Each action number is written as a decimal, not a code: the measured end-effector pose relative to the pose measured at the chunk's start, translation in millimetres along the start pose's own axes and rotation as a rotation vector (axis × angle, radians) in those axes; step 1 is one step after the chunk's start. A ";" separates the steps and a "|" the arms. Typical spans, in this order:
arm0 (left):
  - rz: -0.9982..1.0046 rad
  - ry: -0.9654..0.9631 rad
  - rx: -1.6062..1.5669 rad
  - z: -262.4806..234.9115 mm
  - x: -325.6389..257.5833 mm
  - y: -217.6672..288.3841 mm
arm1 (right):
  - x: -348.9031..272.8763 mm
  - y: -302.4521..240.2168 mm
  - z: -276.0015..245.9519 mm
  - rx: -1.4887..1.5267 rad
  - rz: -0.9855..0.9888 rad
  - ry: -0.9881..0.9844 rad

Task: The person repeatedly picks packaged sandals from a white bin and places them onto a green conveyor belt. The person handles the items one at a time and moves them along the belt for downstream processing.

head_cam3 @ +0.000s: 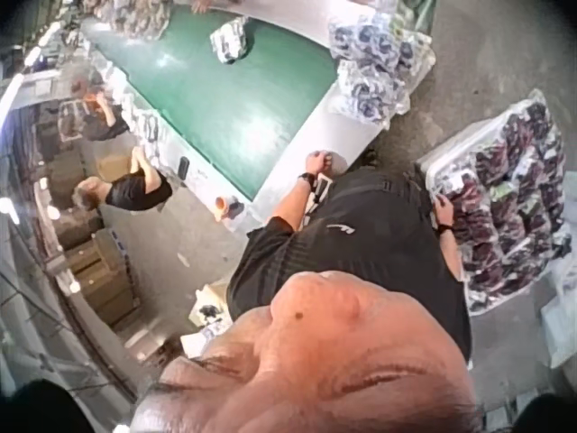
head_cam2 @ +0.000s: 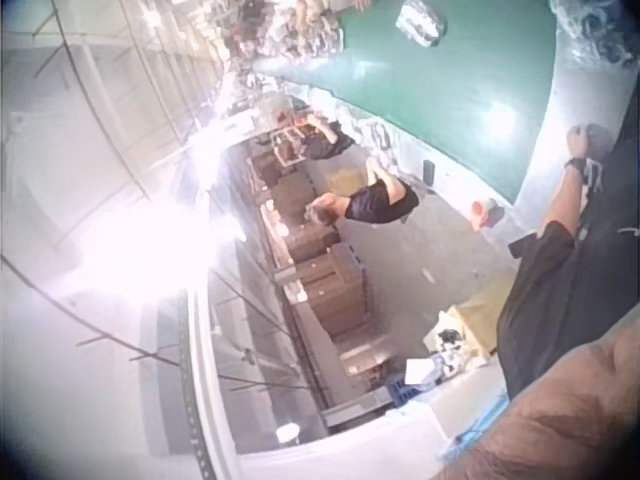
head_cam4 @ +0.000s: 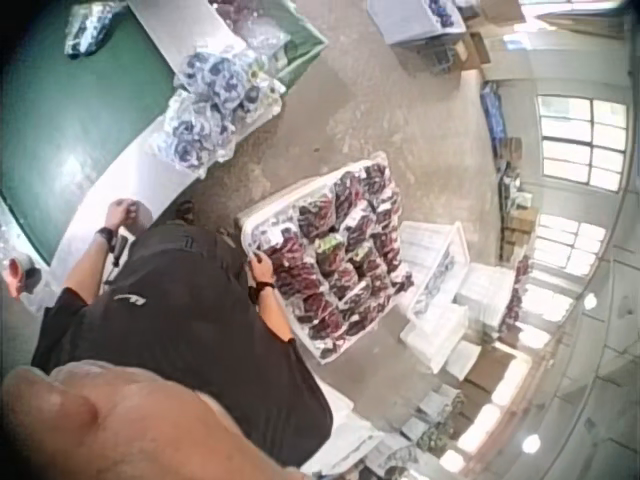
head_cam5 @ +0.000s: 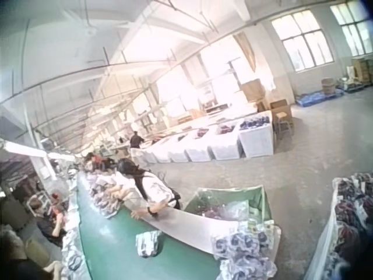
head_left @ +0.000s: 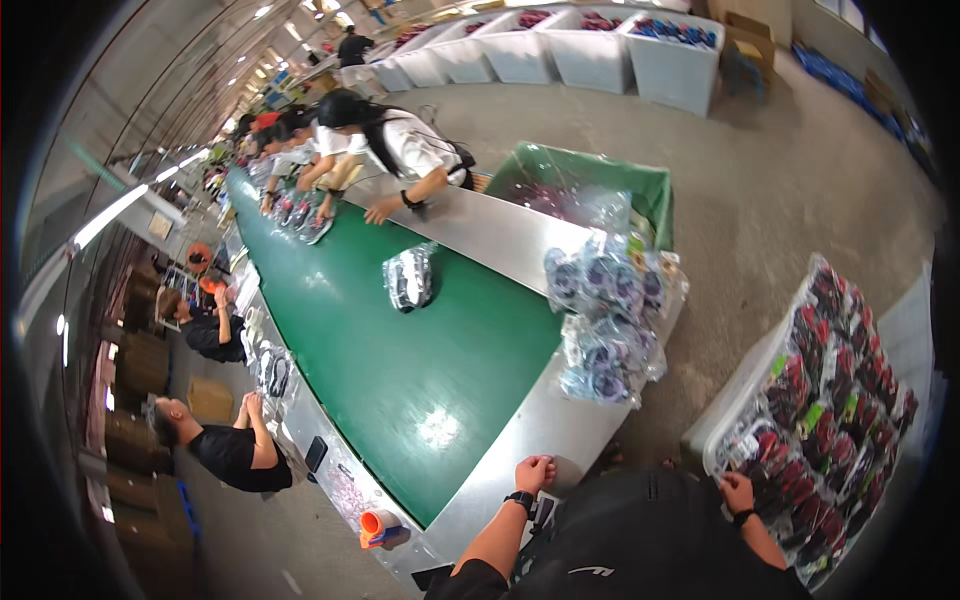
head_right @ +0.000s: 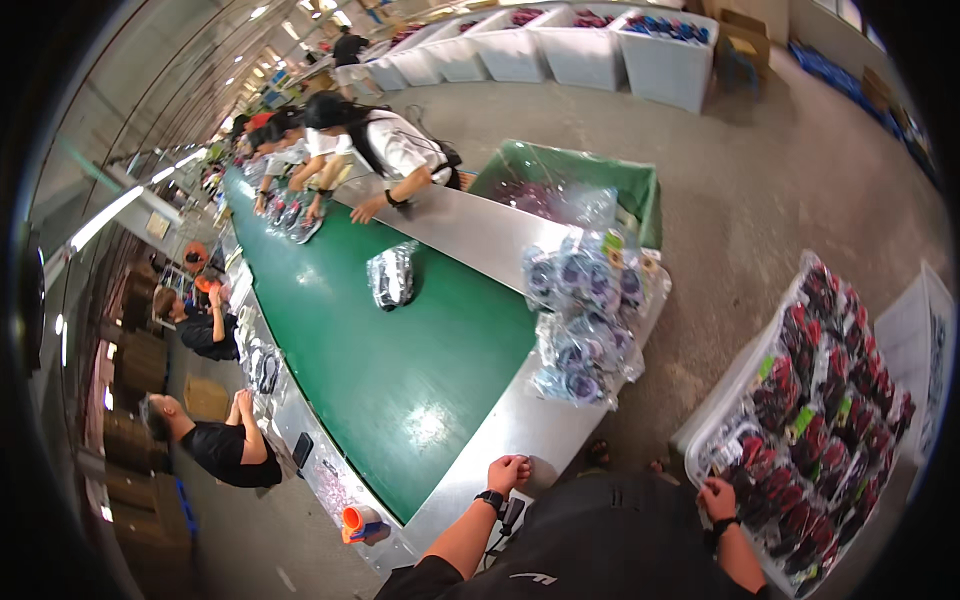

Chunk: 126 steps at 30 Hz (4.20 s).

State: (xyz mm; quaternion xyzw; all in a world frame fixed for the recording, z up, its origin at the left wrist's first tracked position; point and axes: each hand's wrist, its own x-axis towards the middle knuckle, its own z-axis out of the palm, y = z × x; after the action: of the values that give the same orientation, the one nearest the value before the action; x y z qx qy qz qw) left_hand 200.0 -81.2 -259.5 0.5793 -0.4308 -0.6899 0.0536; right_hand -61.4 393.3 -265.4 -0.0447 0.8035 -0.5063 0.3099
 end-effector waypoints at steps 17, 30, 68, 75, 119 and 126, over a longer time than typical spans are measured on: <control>-0.154 -0.118 -0.136 -31.3 39.7 20.4 | 57.0 7.2 0.6 -0.495 0.016 -0.148; -0.144 -0.114 -0.159 -29.9 38.0 21.9 | 69.8 31.5 -8.6 -0.462 0.174 -0.187; -0.147 -0.130 -0.179 -32.1 39.0 17.1 | 4.9 -42.7 26.9 -0.375 0.239 -0.173; -0.146 -0.139 -0.172 -32.6 38.3 17.8 | 6.3 -39.0 29.3 -0.374 0.218 -0.172; 0.213 0.248 0.397 -149.8 220.2 332.3 | -81.1 -118.4 78.1 -0.492 0.433 0.093; 0.293 0.526 0.883 -164.6 267.9 413.4 | -117.4 -88.2 68.0 -0.535 0.394 0.119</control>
State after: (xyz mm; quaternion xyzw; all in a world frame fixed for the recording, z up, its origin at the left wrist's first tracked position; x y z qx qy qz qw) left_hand 76.9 -579.9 -182.9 0.6340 -0.7285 -0.2595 0.0067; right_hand 48.6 342.5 -158.1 0.0614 0.9178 -0.2097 0.3315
